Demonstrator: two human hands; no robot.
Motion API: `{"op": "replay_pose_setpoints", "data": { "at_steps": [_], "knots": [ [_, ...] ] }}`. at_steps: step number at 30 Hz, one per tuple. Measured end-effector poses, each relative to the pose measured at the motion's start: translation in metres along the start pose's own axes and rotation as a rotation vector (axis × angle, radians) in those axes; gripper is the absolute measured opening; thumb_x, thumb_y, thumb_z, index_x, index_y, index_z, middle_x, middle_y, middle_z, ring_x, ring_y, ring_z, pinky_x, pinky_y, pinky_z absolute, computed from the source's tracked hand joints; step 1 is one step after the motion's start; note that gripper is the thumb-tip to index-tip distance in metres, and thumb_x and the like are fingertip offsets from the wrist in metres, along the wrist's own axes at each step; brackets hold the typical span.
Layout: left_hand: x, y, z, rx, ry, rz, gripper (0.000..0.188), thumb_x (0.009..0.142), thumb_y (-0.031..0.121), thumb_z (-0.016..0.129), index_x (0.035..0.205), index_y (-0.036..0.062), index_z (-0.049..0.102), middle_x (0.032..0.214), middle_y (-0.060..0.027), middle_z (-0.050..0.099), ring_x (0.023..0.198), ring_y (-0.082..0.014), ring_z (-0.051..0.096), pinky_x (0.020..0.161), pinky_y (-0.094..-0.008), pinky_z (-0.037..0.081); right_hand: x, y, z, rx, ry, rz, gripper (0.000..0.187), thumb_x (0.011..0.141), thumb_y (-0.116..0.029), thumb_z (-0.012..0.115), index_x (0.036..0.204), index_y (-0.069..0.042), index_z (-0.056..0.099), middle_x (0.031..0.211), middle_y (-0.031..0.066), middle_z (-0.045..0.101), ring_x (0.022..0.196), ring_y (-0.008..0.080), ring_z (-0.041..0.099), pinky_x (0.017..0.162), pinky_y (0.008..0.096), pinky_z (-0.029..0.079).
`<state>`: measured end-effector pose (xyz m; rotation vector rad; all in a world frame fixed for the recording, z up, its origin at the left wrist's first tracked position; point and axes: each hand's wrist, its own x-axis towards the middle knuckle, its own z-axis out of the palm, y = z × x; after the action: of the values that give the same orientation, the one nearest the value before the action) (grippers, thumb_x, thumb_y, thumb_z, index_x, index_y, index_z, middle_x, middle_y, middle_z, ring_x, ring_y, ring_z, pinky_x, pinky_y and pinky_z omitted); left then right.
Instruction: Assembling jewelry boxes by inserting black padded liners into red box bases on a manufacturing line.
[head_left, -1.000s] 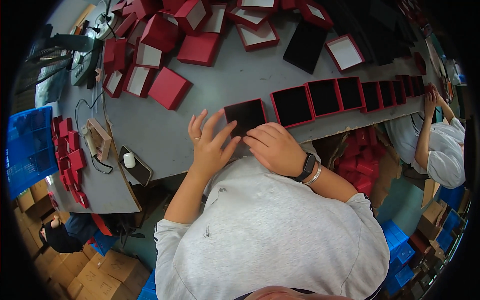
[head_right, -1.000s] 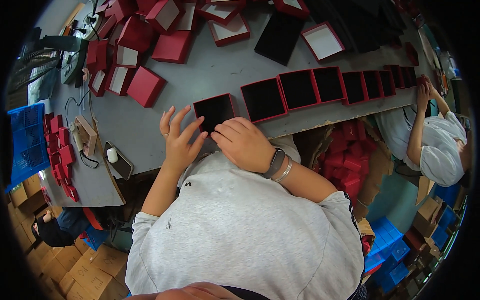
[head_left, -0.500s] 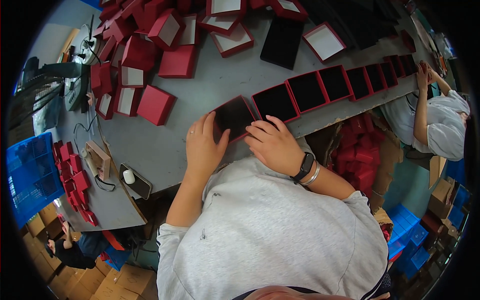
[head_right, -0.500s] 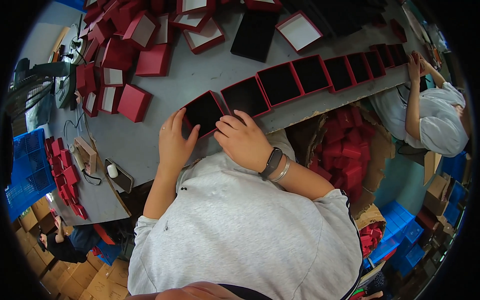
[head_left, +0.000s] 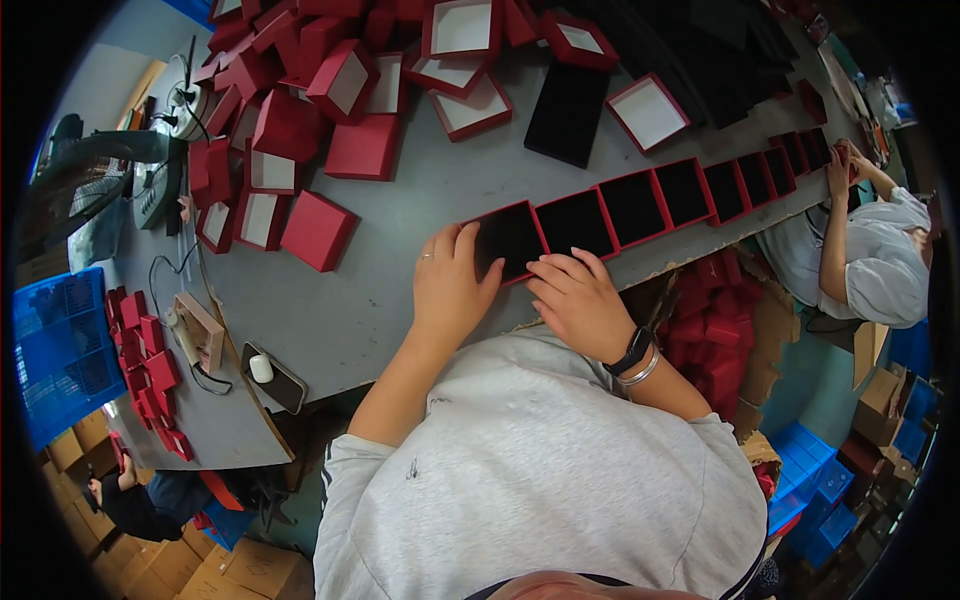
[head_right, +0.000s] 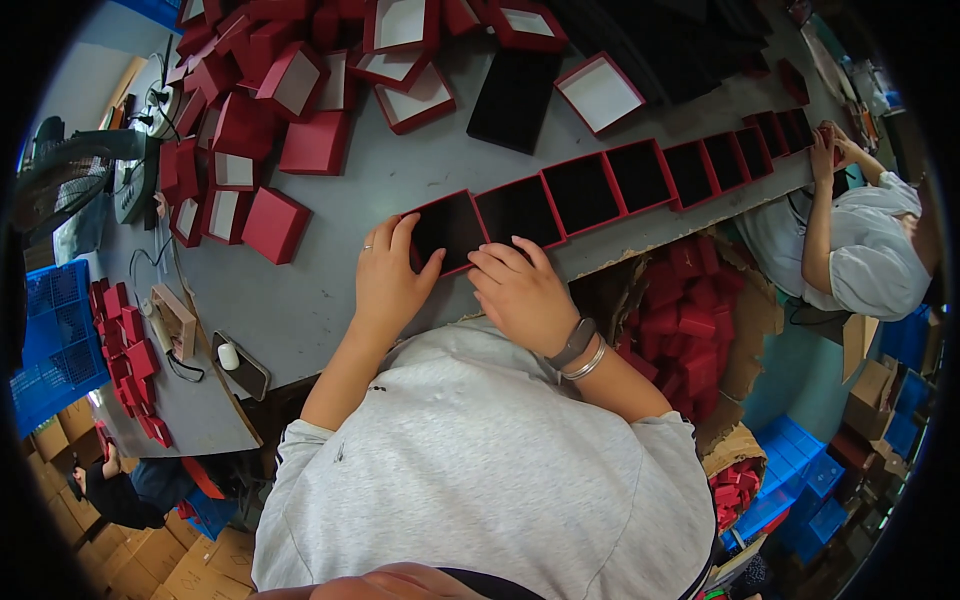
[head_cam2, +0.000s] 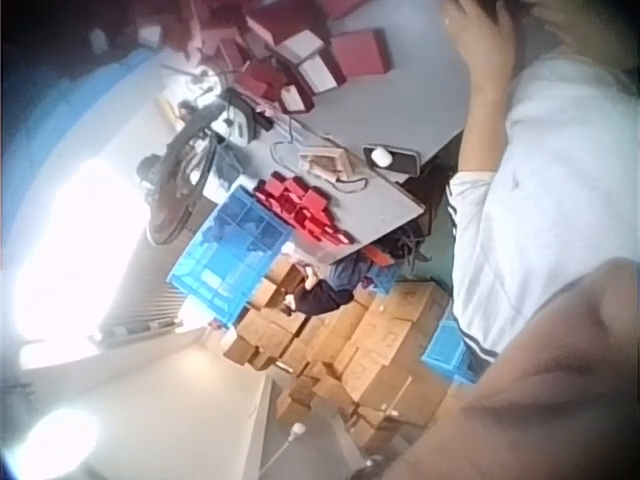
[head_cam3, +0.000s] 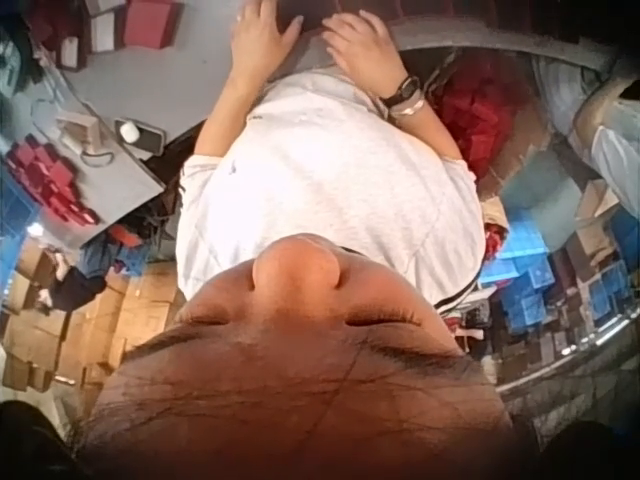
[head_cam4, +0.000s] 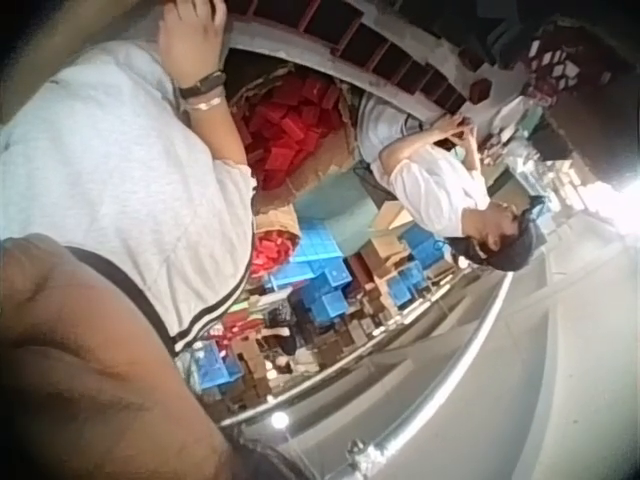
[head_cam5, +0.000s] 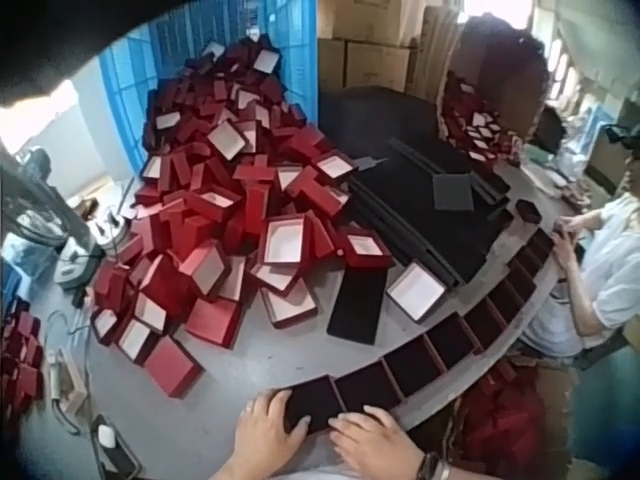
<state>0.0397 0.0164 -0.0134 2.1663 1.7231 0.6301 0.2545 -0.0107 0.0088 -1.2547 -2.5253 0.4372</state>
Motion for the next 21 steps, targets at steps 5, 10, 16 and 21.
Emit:
{"op": "replay_pose_setpoints", "data": {
  "at_steps": [5,10,16,21],
  "knots": [
    [-0.015,-0.004,-0.003,-0.110,0.071,0.054,0.040,0.084,0.025,0.079,0.118,0.0073,0.068,0.142,-0.0227,0.054,0.125,-0.0405,0.056,0.100,-0.0457,0.049,0.002,0.004,-0.006,0.128,0.004,0.025,0.023,0.086,-0.018,0.071,0.107,-0.008,0.071,0.125,0.0054,0.065,0.125,0.0227,0.055,0.109,0.0438,0.039],
    [-0.039,-0.004,-0.002,-0.167,0.026,0.067,0.041,0.082,0.026,0.082,0.117,0.0071,0.070,0.154,-0.0259,0.041,0.133,-0.0424,0.051,0.103,-0.0467,0.047,0.029,0.060,-0.040,0.103,0.367,0.170,0.021,0.086,-0.013,0.072,0.106,-0.007,0.072,0.115,0.0079,0.068,0.113,0.0281,0.060,0.097,0.0419,0.048],
    [-0.042,-0.009,0.006,-0.355,-0.113,-0.011,0.068,0.080,0.022,0.085,0.138,0.0054,0.054,0.163,-0.0247,0.023,0.140,-0.0416,0.044,0.110,-0.0463,0.044,0.072,0.163,-0.035,-0.559,0.241,0.387,0.016,0.085,-0.016,0.071,0.097,-0.006,0.072,0.098,0.0095,0.070,0.092,0.0301,0.065,0.092,0.0425,0.047],
    [-0.045,-0.015,-0.002,-0.465,-0.108,0.015,0.091,0.082,0.023,0.083,0.154,0.0063,0.031,0.164,-0.0222,0.022,0.144,-0.0394,0.040,0.112,-0.0466,0.041,0.091,0.149,-0.043,-0.535,0.233,0.438,0.013,0.088,-0.016,0.065,0.095,-0.006,0.070,0.087,0.0094,0.069,0.086,0.0301,0.066,0.091,0.0433,0.047]
  ]
}}
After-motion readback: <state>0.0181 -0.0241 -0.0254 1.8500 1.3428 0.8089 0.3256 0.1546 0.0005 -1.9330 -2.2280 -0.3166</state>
